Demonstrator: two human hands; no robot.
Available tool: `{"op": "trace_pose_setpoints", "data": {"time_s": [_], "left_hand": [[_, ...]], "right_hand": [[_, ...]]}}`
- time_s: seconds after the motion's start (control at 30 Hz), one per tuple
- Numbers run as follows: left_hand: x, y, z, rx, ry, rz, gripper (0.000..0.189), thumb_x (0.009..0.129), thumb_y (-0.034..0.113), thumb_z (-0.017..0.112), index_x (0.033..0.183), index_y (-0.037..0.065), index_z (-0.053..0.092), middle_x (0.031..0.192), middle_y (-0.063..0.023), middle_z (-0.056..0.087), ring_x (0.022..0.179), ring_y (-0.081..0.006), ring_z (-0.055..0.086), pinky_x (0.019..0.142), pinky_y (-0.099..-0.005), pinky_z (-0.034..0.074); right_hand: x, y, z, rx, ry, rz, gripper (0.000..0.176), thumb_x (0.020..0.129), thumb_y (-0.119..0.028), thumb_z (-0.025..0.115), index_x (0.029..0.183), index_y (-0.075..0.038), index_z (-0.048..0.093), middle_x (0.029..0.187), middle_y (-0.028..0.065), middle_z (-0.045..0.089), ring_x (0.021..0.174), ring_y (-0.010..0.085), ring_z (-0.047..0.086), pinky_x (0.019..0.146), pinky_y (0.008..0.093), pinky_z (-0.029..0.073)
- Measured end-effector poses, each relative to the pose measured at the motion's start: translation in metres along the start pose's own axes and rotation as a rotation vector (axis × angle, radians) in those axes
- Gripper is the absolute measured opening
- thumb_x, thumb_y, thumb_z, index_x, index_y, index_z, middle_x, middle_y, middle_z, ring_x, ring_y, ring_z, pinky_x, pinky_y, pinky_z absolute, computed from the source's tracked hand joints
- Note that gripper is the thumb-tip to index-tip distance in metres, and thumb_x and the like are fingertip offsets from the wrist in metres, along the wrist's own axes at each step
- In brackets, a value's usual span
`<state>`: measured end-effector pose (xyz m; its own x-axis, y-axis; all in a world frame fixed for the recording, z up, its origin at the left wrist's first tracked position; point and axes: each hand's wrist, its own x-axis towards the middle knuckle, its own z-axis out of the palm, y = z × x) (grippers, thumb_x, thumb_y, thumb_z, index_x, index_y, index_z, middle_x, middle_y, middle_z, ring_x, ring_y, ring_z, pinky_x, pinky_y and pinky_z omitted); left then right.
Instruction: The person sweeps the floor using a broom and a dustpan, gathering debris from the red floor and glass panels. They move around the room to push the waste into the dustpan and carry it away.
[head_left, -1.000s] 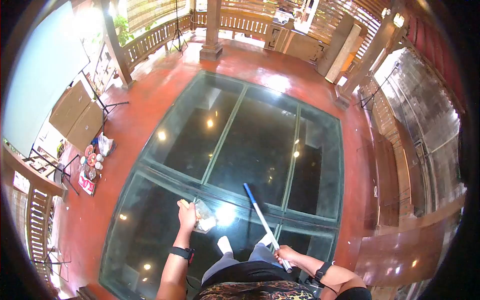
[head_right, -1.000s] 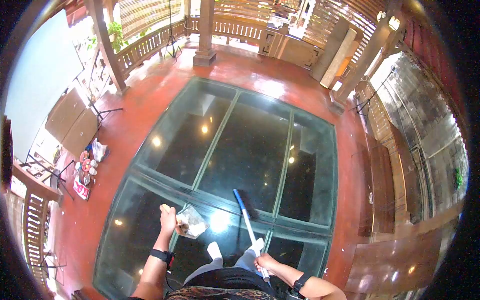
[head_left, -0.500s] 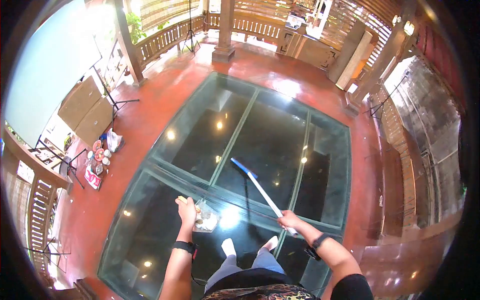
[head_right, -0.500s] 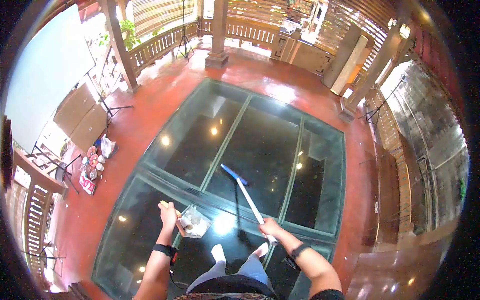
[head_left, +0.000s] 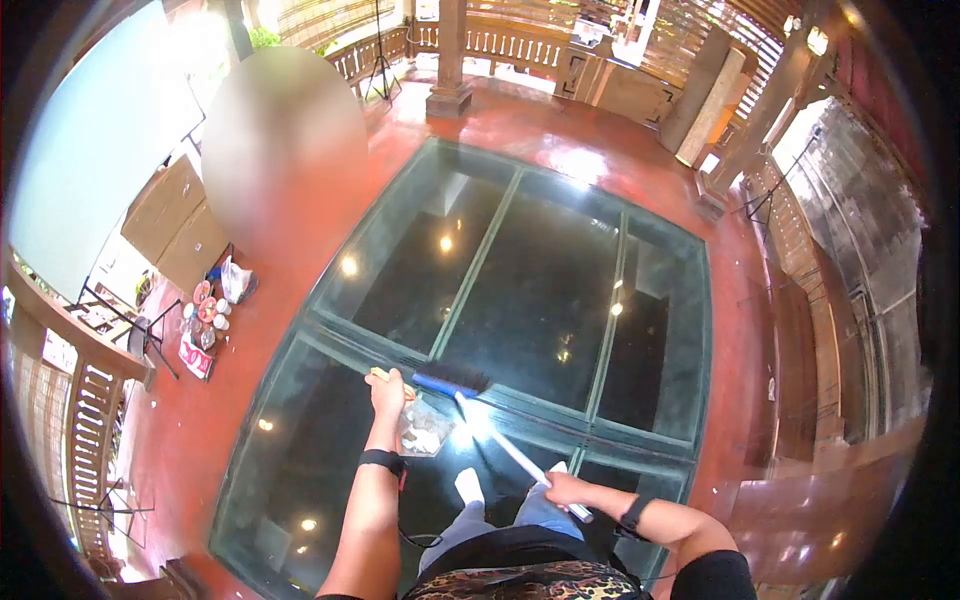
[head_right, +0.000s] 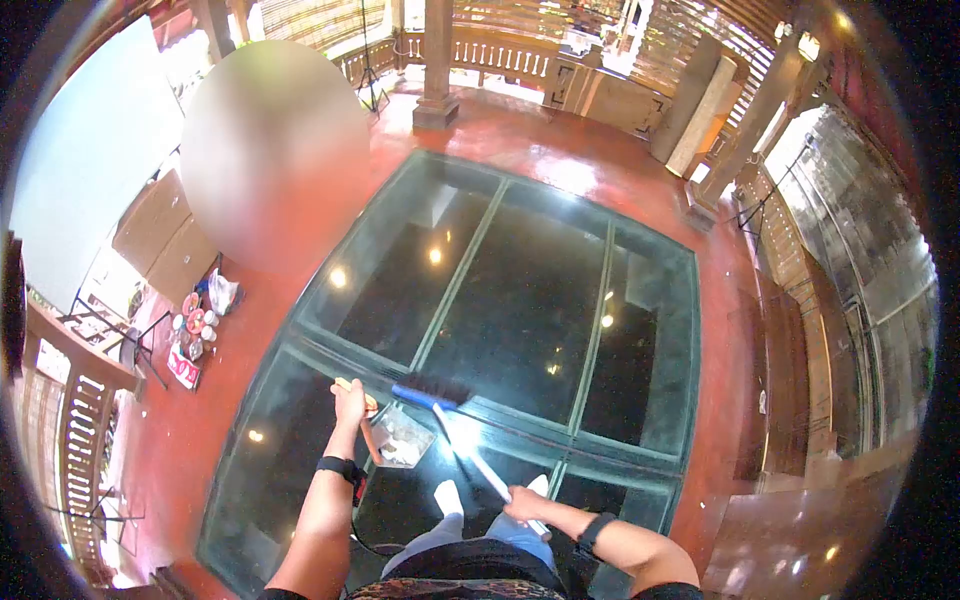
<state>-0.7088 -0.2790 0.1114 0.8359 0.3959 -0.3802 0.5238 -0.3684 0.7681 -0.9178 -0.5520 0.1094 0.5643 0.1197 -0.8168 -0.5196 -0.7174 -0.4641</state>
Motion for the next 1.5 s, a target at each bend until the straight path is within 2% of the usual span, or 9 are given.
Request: {"op": "trace_pose_setpoints", "data": {"time_s": [0.2, 0.37, 0.53, 0.7, 0.77, 0.87, 1.1, 1.3, 1.5], "left_hand": [[0.028, -0.026, 0.011, -0.207, -0.094, -0.015, 0.039, 0.075, 0.022, 0.042, 0.096, -0.008, 0.026, 0.081, -0.0242, 0.05, 0.055, -0.0254, 0.057, 0.043, -0.0298, 0.05], [0.024, -0.031, 0.012, -0.132, -0.084, -0.003, 0.038, 0.074, 0.022, 0.042, 0.095, -0.007, 0.028, 0.082, -0.0241, 0.05, 0.064, -0.0276, 0.056, 0.054, -0.0323, 0.048], [0.032, -0.052, 0.019, -0.1, -0.064, 0.04, 0.038, 0.074, 0.024, 0.043, 0.094, -0.006, 0.03, 0.085, -0.0244, 0.05, 0.081, -0.0319, 0.053, 0.074, -0.0354, 0.04], [0.04, -0.064, 0.022, -0.114, -0.054, 0.059, 0.036, 0.075, 0.022, 0.042, 0.094, -0.005, 0.027, 0.083, -0.0227, 0.048, 0.07, -0.0283, 0.054, 0.06, -0.0337, 0.045], [0.044, -0.068, 0.025, -0.177, -0.067, 0.078, 0.03, 0.078, 0.019, 0.04, 0.092, -0.001, 0.023, 0.08, -0.0195, 0.043, 0.053, -0.023, 0.054, 0.038, -0.0312, 0.05], [0.008, -0.025, 0.003, -0.164, -0.134, -0.033, 0.04, 0.073, 0.022, 0.044, 0.095, -0.007, 0.029, 0.086, -0.0247, 0.049, 0.078, -0.0297, 0.055, 0.066, -0.0329, 0.046], [0.04, -0.053, 0.02, -0.109, -0.087, 0.032, 0.041, 0.073, 0.021, 0.045, 0.097, -0.007, 0.026, 0.085, -0.0249, 0.049, 0.07, -0.0278, 0.057, 0.059, -0.0319, 0.048], [0.012, -0.014, 0.004, -0.214, -0.155, -0.06, 0.042, 0.073, 0.02, 0.046, 0.098, -0.007, 0.025, 0.086, -0.0253, 0.049, 0.071, -0.0281, 0.056, 0.058, -0.0318, 0.049], [0.036, -0.047, 0.02, -0.123, -0.095, 0.002, 0.041, 0.074, 0.02, 0.044, 0.098, -0.007, 0.025, 0.088, -0.0253, 0.048, 0.074, -0.0284, 0.056, 0.06, -0.0319, 0.049]], "right_hand": [[-0.057, 0.02, -0.051, 0.477, -0.236, -0.015, 0.027, 0.069, -0.007, 0.047, 0.095, 0.0, 0.049, 0.055, -0.0019, 0.046, 0.04, 0.0039, 0.039, 0.034, 0.0181, 0.032], [-0.109, 0.017, -0.077, 0.461, -0.045, 0.093, 0.036, 0.07, -0.005, 0.049, 0.106, -0.001, 0.045, 0.054, -0.0039, 0.045, 0.04, 0.0027, 0.039, 0.035, 0.0171, 0.033], [-0.069, 0.054, -0.062, 0.17, 0.256, 0.128, 0.02, 0.063, -0.008, 0.045, 0.075, 0.006, 0.052, 0.055, 0.0114, 0.053, 0.044, 0.0192, 0.052, 0.04, 0.0318, 0.04], [0.022, 0.081, -0.027, 0.248, 0.378, 0.192, 0.019, 0.06, -0.01, 0.049, 0.064, 0.007, 0.054, 0.058, 0.0158, 0.055, 0.049, 0.0241, 0.055, 0.045, 0.0336, 0.043], [0.014, 0.059, -0.011, 0.296, 0.246, 0.204, 0.018, 0.063, -0.007, 0.048, 0.068, 0.009, 0.052, 0.056, 0.0139, 0.053, 0.047, 0.0207, 0.053, 0.04, 0.0324, 0.042], [-0.005, 0.04, 0.007, 0.47, 0.071, 0.182, 0.016, 0.067, -0.007, 0.047, 0.074, 0.008, 0.047, 0.055, 0.0088, 0.049, 0.043, 0.0149, 0.048, 0.036, 0.0274, 0.04], [-0.017, 0.005, -0.016, 1.06, -0.428, 0.158, 0.007, 0.073, -0.007, 0.047, 0.073, 0.0, 0.047, 0.055, 0.0003, 0.043, 0.041, 0.0071, 0.04, 0.032, 0.0195, 0.033], [-0.047, -0.018, -0.099, 1.066, -0.268, 0.115, 0.014, 0.072, 0.001, 0.048, 0.084, -0.002, 0.041, 0.055, -0.0027, 0.039, 0.039, 0.003, 0.037, 0.029, 0.0143, 0.027], [0.015, -0.036, -0.077, 0.023, 0.129, -0.089, 0.022, 0.065, -0.012, 0.047, 0.078, 0.005, 0.052, 0.056, 0.0096, 0.054, 0.044, 0.0171, 0.052, 0.045, 0.0294, 0.043]]}}
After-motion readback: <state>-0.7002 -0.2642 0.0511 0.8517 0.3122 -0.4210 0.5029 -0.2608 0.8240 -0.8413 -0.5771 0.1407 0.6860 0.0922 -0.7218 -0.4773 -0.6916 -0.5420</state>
